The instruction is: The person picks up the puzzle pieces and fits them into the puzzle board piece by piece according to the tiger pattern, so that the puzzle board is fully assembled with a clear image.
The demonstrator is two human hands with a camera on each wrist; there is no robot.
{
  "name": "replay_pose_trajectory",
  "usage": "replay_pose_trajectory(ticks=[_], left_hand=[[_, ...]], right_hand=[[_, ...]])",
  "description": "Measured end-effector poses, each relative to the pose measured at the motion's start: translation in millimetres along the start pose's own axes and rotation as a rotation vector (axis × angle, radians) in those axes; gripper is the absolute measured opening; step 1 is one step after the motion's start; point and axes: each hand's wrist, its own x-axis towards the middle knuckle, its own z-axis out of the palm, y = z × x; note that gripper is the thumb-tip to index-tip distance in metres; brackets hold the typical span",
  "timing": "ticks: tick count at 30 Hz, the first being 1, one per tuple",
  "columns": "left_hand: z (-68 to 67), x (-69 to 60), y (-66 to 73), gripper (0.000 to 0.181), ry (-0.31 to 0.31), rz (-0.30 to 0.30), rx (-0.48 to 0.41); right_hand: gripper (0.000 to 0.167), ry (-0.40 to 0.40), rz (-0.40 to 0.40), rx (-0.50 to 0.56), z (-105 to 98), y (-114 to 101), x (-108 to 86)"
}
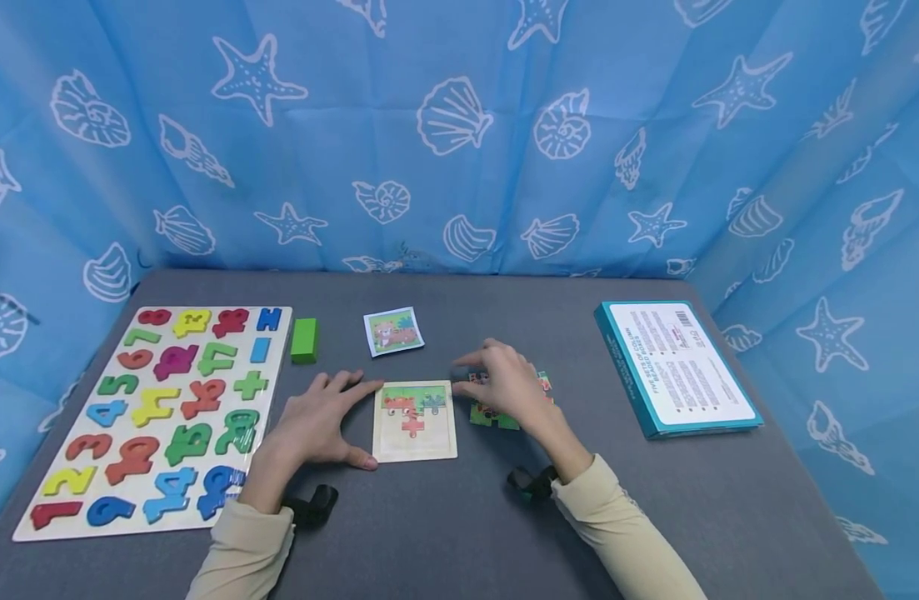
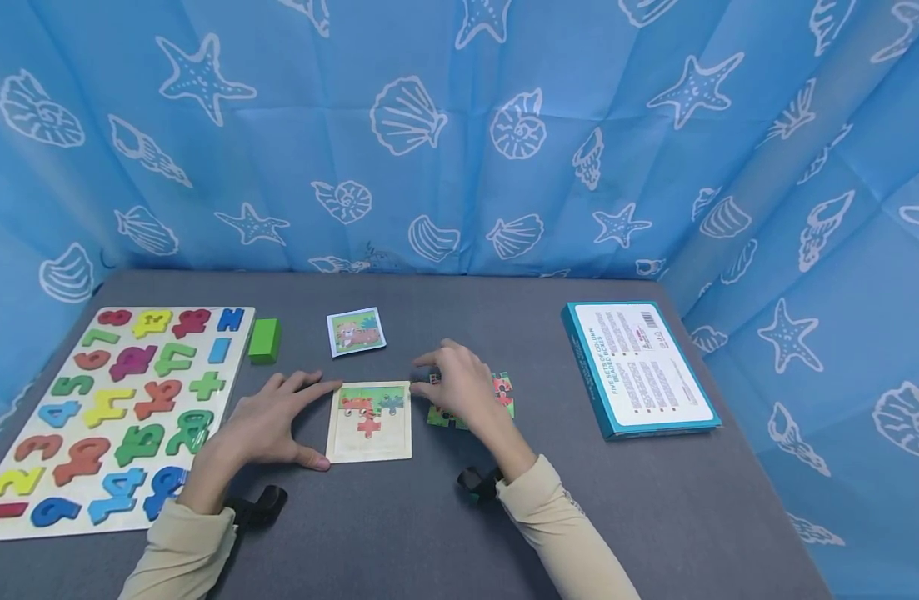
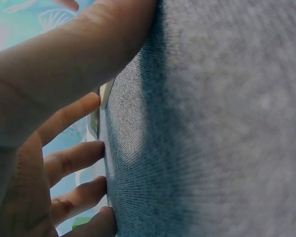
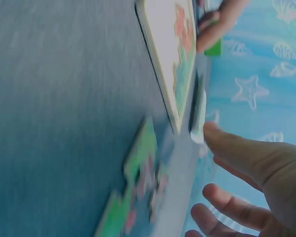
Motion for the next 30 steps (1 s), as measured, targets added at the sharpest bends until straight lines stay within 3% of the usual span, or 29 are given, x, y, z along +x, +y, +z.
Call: replay_pose_trajectory(ticks=[5, 12, 24, 30], left_hand=[[-1.2, -1.0, -0.9, 0.108, 0.007, 0.002, -0.001], [0.0, -0.5, -1.5, 0.108, 0.009, 0.001, -0.002], [1.4, 1.6, -1.6, 0.108, 0.017, 0.010, -0.001], [0.5, 1.5, -1.8, 0.108, 0.014, 0.004, -0.001]], right_hand=[[0.039, -0.023, 0.033, -0.031, -9.6, 13.5, -4.5], [0.036, -0.056, 0.065, -0.038, -1.1, 21.6, -6.7], [0.029, -0.046, 0.004, -0.031, 3.9, 21.1, -2.7], [0.029, -0.029, 0.011, -0.026, 3.5, 13.7, -0.4]])
